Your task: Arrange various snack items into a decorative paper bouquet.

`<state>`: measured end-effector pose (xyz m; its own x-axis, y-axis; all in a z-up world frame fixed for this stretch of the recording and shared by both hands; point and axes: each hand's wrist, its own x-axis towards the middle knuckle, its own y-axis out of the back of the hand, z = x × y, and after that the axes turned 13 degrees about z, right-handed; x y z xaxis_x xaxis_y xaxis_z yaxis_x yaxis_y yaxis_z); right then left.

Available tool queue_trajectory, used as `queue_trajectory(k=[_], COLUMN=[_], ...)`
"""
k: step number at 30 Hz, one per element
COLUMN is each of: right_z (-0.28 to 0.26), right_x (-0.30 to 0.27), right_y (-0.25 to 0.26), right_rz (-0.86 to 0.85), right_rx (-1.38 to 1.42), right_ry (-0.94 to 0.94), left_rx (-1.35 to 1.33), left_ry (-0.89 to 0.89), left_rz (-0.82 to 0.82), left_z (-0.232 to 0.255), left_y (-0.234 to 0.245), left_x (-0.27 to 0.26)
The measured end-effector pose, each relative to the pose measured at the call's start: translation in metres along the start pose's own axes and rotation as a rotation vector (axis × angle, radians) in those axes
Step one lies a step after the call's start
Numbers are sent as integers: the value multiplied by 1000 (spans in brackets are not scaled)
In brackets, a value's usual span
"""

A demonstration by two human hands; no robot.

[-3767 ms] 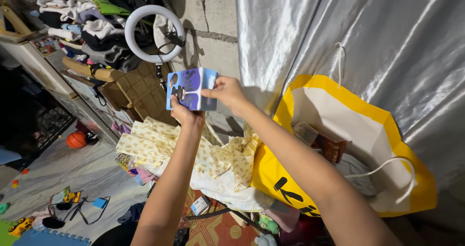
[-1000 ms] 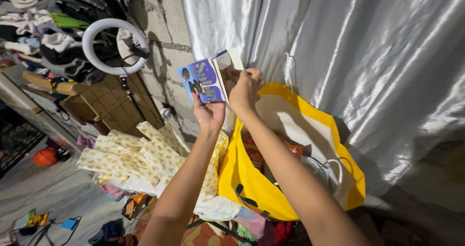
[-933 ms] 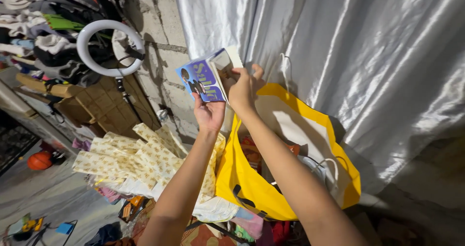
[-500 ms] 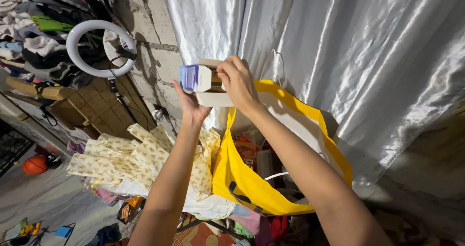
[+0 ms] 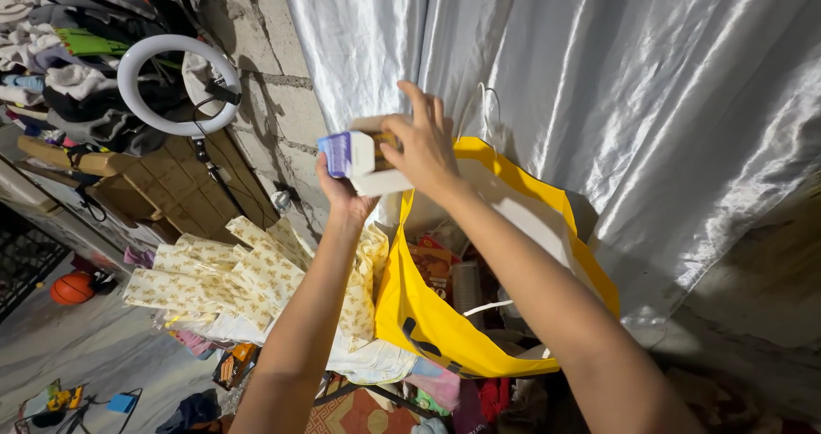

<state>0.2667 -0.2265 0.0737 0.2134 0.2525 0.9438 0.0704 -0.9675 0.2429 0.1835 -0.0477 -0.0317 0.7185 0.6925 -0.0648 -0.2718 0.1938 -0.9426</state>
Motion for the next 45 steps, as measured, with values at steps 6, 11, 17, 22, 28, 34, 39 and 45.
queue_trajectory(k=[6,11,17,22,28,34,39,45], right_z=[-14,-11,17,17,1,-46,-59,-97], right_x=[20,7,-10,-2,-11,-5,-4,1], right_y=[13,3,-9,19,25,48,43,14], right_rz=[-284,-400,-268,-288,-430,-375,-340,-203], right_rx=[-29,-55,149,334,477,386,403,336], right_ry=[-132,-218,-81,-44,-161,-72,76,300], left_rx=[-23,41,120,74,73,93,-114,-6], left_ry=[127,-8,-288,-204,-260,-409,-387,-275], left_rz=[11,-88,-25,19,95,56,70,61], left_z=[-20,-13,6,22,37,72,153,208], left_y=[-2,8,27,7,19,55,100,55], left_x=[-23,-10,37,22,18,47,70,-55])
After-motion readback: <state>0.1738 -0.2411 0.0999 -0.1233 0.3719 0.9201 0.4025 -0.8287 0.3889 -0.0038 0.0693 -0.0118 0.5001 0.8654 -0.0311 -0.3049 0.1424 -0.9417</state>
